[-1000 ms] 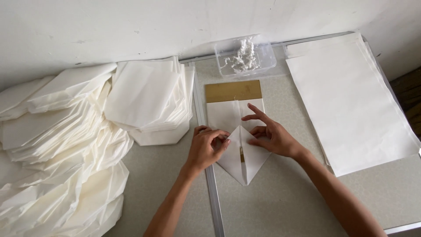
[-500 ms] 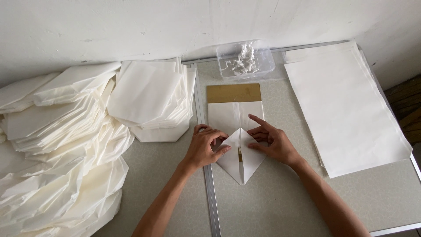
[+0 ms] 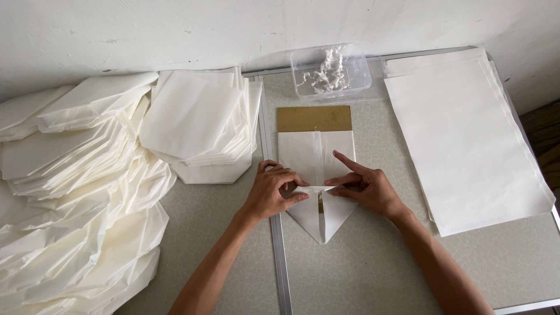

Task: Folding and gluing white paper sheets around a template to create paper bags.

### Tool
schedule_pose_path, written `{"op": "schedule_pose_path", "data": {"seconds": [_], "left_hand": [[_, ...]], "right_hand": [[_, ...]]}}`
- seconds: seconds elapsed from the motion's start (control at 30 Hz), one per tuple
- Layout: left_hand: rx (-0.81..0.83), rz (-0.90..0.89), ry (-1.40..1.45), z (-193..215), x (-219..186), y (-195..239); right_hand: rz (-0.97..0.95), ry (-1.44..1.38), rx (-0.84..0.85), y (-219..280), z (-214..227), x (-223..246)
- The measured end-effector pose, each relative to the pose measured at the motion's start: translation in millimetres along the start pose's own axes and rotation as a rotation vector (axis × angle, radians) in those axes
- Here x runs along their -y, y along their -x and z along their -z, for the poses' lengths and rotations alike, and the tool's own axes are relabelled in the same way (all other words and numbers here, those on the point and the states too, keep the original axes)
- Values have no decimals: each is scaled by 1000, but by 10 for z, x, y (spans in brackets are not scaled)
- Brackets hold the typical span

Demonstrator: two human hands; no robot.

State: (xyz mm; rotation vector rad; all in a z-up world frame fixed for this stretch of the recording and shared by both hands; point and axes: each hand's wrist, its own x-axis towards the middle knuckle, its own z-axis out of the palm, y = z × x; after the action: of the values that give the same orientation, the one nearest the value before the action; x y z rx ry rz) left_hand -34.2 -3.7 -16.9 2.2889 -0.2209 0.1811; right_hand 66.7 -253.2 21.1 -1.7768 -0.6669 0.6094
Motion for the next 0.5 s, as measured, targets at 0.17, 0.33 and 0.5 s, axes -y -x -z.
{"op": "schedule_pose_path", "data": {"seconds": [0.17,0.33,0.5], "left_hand": [[-14,3,36,-17,26,8],[-13,-13,48,11,-18,-6],[-37,4,56,37,-20,3]], "right_hand": [[44,-1,5,3,-10,-42],[115,21,33,7,0,-104],[81,72,-24,16,8,-58]]}}
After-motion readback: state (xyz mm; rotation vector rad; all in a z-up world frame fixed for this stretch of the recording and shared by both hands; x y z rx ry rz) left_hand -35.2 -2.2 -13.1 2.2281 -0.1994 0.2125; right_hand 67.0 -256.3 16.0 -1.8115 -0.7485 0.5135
